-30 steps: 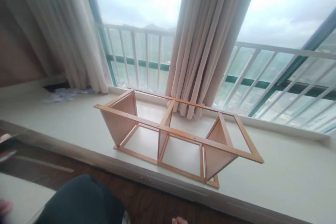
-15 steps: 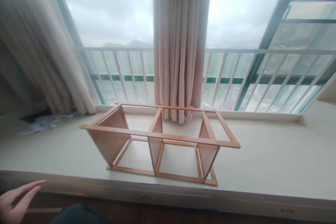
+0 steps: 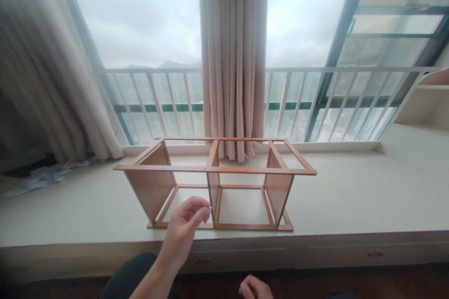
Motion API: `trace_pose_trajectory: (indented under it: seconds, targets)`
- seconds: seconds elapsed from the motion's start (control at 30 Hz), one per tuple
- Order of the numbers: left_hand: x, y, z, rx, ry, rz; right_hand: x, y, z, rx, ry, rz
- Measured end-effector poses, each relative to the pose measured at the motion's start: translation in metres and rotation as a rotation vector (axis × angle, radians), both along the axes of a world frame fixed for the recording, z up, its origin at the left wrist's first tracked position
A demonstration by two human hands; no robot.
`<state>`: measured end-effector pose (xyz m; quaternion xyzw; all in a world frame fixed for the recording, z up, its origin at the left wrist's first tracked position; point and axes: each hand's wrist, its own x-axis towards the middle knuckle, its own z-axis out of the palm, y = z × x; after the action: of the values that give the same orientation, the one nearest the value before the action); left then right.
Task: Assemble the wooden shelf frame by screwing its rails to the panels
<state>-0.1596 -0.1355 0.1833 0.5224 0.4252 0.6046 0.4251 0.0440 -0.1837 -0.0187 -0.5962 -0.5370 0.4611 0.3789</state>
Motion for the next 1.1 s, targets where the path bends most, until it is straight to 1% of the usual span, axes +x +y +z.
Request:
trace_pose_trajectory:
  seconds: [0.03,0.07,0.1,0.17,0.23,0.27,0.3,0.33,0.37,0.4,0.43,0.5,0.57,0.63,0.67,0.7,0.73,0.8,0.83,0.87,0.9,0.97,1.03,1.1]
  targets:
    - [0.012,0.001,-0.003,-0.015,-0.067,-0.08,0.001,0.0,0.011,0.02,0.018,-0.012]
    - [0.022,0.002,-0.005,-0.016,-0.129,-0.135,0.003,0.0,0.027,0.045,0.039,-0.027]
    - [0.032,0.003,-0.003,-0.002,-0.174,-0.188,0.004,0.0,0.047,0.085,0.073,-0.041]
    - [0.048,0.004,0.004,0.078,-0.239,-0.278,0.004,0.002,0.097,0.229,0.306,-0.064]
    - [0.061,0.005,0.015,0.162,-0.313,-0.361,-0.001,0.004,0.149,0.372,0.451,-0.108]
    - [0.065,0.005,0.019,0.193,-0.357,-0.397,-0.005,0.005,0.171,0.436,0.51,-0.125]
    - [0.069,0.006,0.022,0.212,-0.398,-0.429,-0.009,0.006,0.19,0.48,0.557,-0.137]
    - [0.071,0.007,0.023,0.224,-0.433,-0.452,-0.015,0.008,0.203,0.519,0.595,-0.152]
    - [0.073,0.007,0.022,0.232,-0.459,-0.464,-0.02,0.009,0.212,0.541,0.615,-0.163]
    - [0.074,0.009,0.019,0.238,-0.475,-0.469,-0.025,0.01,0.215,0.554,0.626,-0.173]
    - [0.073,0.01,0.014,0.243,-0.483,-0.465,-0.029,0.012,0.215,0.558,0.629,-0.182]
    - [0.071,0.014,0.003,0.265,-0.476,-0.436,-0.034,0.018,0.207,0.547,0.617,-0.189]
    - [0.065,0.02,-0.008,0.308,-0.426,-0.388,-0.033,0.027,0.198,0.548,0.587,-0.196]
    - [0.057,0.028,-0.014,0.384,-0.292,-0.288,-0.028,0.038,0.196,0.575,0.531,-0.212]
    - [0.052,0.032,-0.015,0.442,-0.196,-0.194,-0.024,0.044,0.199,0.604,0.489,-0.226]
    - [0.047,0.038,-0.015,0.516,-0.088,-0.069,-0.02,0.05,0.205,0.633,0.432,-0.24]
    - [0.041,0.043,-0.014,0.603,0.023,0.084,-0.016,0.056,0.213,0.672,0.359,-0.25]
    - [0.029,0.055,-0.011,0.762,0.216,0.391,-0.01,0.067,0.233,0.743,0.155,-0.258]
    - [0.023,0.061,-0.008,0.804,0.292,0.513,-0.008,0.072,0.243,0.759,0.04,-0.248]
    - [0.018,0.066,-0.006,0.811,0.355,0.602,-0.007,0.077,0.253,0.788,-0.063,-0.255]
    - [0.013,0.071,-0.004,0.785,0.404,0.655,-0.008,0.081,0.263,0.816,-0.152,-0.266]
    - [0.003,0.078,-0.003,0.702,0.467,0.684,-0.012,0.092,0.277,0.871,-0.281,-0.238]
    - [-0.005,0.083,-0.004,0.65,0.496,0.661,-0.019,0.104,0.287,0.883,-0.36,-0.146]
    - [-0.01,0.085,-0.008,0.652,0.513,0.641,-0.028,0.118,0.293,0.86,-0.438,-0.032]
